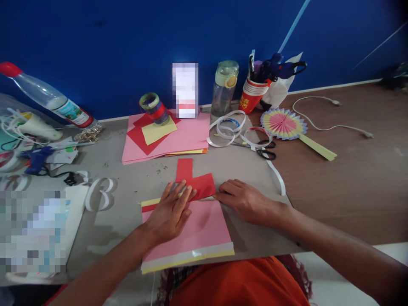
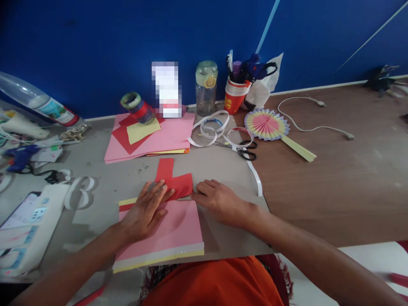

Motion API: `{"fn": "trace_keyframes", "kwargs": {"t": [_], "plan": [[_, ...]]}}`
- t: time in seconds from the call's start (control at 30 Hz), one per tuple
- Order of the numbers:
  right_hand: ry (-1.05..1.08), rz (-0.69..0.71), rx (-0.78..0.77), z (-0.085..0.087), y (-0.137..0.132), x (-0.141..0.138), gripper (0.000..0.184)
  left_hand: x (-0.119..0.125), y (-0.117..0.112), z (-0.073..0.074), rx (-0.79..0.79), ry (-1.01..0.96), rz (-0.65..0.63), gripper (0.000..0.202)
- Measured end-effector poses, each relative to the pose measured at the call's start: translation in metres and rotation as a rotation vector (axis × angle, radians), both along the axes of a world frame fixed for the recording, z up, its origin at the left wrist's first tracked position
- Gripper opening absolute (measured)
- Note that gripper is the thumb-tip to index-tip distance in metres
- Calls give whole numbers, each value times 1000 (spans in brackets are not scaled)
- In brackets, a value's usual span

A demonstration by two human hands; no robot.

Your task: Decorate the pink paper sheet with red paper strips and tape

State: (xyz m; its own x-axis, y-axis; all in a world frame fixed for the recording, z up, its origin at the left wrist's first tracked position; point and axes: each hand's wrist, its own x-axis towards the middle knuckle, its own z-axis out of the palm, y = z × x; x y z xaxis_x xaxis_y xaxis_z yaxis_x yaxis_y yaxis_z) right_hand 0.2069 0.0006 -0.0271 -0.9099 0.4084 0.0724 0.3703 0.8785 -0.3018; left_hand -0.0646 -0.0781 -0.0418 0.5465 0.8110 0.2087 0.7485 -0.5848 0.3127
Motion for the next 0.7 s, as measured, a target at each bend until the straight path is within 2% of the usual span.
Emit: {"fn": "trace_keyframes", "kwargs": {"t": [0.23, 0.43, 0.53, 0.7], "plan": [[53, -3, -21, -5, -5, 1, 38, 1, -2, 0, 4, 4, -28, 76], [66, 85, -73, 5, -16, -11, 37, 0, -2, -1, -10, 13, -35, 72], [61, 87, -95, 10, -22, -2, 41, -2, -2, 0, -39, -1, -35, 72], [49, -2, -92, 10, -25, 18, 45, -4, 1, 4, -120, -139, -14, 61]]}}
